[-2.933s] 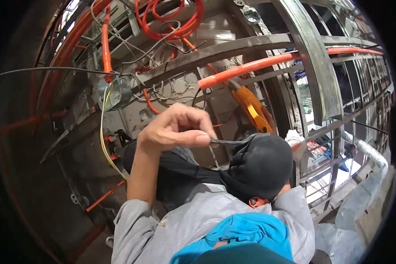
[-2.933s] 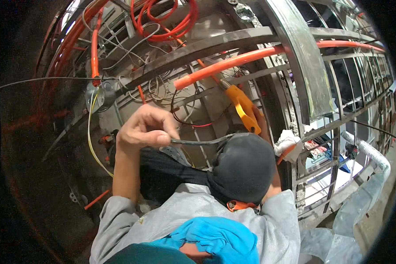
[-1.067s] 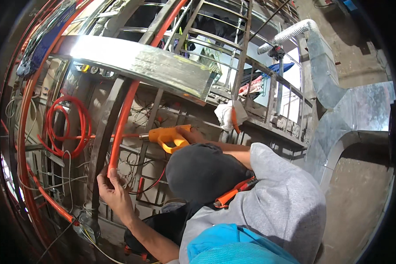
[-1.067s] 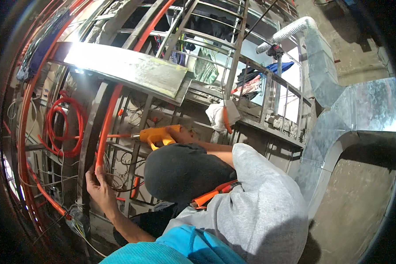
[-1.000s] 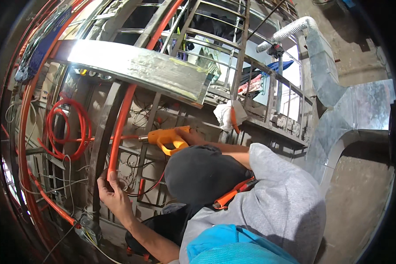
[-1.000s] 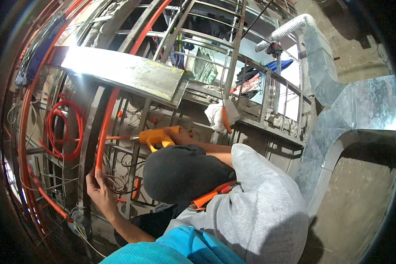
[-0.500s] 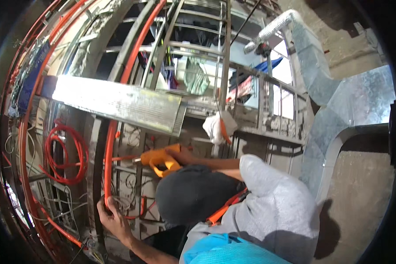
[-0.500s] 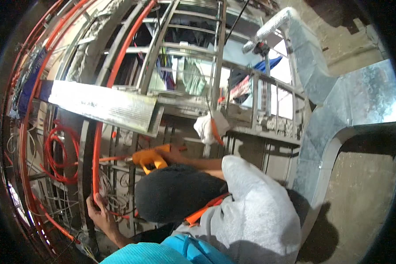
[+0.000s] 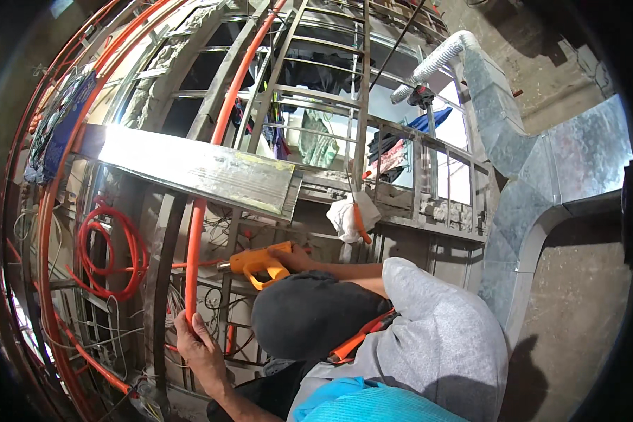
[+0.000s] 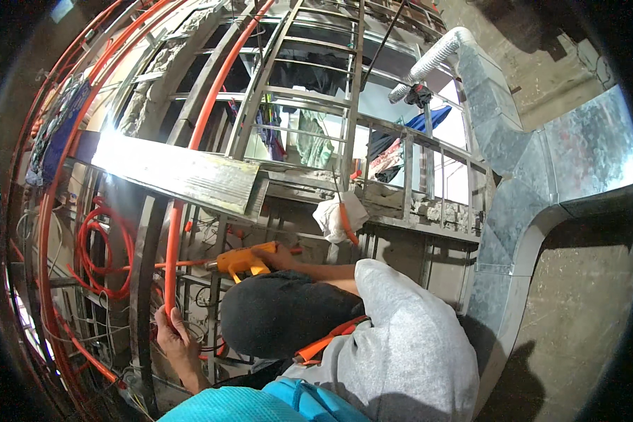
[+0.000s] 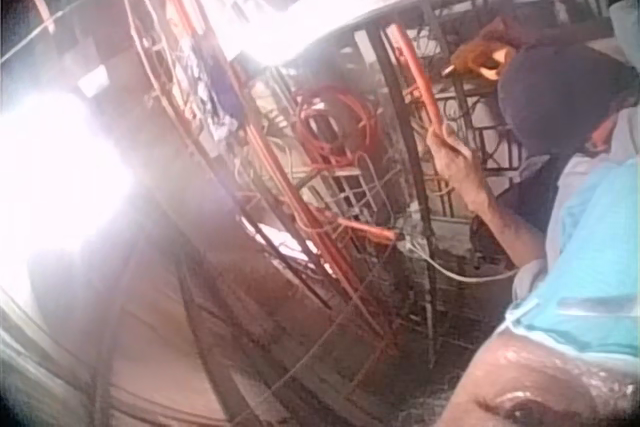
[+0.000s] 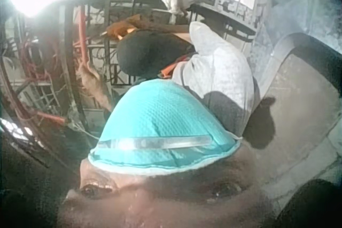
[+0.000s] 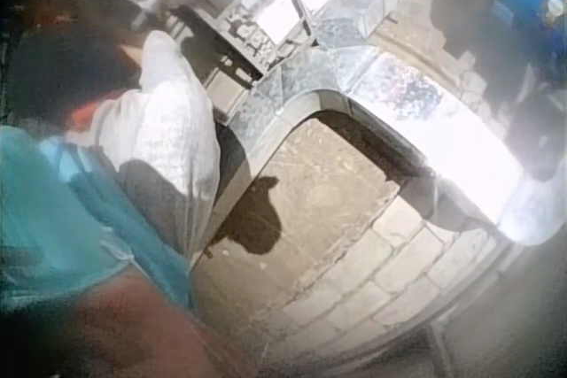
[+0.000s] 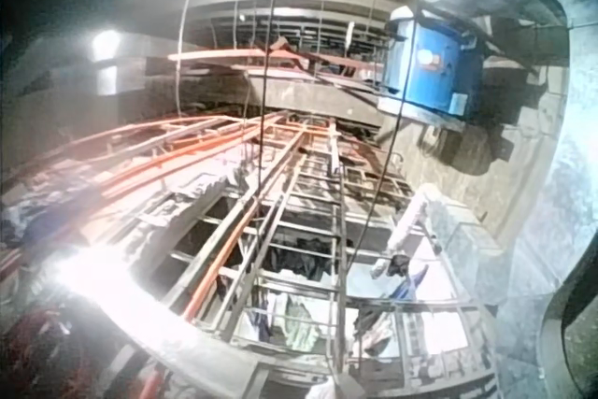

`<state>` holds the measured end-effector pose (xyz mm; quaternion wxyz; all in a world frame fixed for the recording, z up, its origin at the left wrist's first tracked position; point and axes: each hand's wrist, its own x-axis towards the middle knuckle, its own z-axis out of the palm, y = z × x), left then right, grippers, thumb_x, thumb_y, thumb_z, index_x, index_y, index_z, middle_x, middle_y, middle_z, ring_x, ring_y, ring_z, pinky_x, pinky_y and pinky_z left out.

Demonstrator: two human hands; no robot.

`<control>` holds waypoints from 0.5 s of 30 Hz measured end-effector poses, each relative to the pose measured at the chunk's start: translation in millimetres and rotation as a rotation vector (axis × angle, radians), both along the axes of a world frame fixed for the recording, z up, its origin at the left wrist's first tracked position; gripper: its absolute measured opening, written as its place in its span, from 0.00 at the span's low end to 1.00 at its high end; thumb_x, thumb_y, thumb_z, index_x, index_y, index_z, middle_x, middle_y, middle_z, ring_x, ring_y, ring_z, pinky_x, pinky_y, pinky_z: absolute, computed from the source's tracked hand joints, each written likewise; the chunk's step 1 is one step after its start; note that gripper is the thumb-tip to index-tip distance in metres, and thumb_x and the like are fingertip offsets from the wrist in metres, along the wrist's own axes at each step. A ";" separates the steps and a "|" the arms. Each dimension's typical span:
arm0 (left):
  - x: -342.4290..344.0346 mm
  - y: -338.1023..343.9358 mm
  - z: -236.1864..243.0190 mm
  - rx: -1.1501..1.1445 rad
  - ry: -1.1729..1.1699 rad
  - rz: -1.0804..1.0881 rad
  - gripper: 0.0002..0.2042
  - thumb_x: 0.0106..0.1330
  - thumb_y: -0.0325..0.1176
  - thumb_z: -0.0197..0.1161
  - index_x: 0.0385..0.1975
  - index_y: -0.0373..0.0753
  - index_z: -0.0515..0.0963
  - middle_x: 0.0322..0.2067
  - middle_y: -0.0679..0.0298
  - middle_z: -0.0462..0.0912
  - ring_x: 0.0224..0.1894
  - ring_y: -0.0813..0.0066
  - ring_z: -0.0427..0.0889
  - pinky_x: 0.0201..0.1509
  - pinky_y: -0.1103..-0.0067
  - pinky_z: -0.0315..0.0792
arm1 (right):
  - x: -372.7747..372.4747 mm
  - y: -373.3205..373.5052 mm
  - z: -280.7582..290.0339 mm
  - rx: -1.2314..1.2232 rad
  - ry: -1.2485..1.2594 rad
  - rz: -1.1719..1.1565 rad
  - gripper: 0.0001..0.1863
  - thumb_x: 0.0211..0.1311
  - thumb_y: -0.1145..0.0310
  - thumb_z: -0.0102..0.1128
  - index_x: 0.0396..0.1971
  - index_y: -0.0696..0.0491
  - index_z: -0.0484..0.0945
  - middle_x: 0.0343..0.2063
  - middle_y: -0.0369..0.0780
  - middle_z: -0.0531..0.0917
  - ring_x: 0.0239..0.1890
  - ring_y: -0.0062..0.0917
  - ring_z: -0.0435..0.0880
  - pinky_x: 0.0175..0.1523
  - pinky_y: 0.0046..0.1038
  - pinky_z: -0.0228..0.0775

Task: The person works on an overhead electrical junction box, pulling wires through orange conduit and stripping insulation from a cable by hand.

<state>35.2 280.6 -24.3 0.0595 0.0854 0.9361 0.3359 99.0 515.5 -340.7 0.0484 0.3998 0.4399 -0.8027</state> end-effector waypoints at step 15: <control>2.9 -1.2 -4.4 -0.028 -0.041 -0.051 0.10 0.80 0.34 0.52 0.47 0.32 0.72 0.26 0.53 0.71 0.25 0.61 0.69 0.32 0.66 0.66 | 0.3 11.4 80.4 -0.113 0.183 0.104 0.26 0.63 0.55 0.73 0.52 0.59 0.80 0.46 0.40 0.86 0.45 0.24 0.86 0.50 0.28 0.80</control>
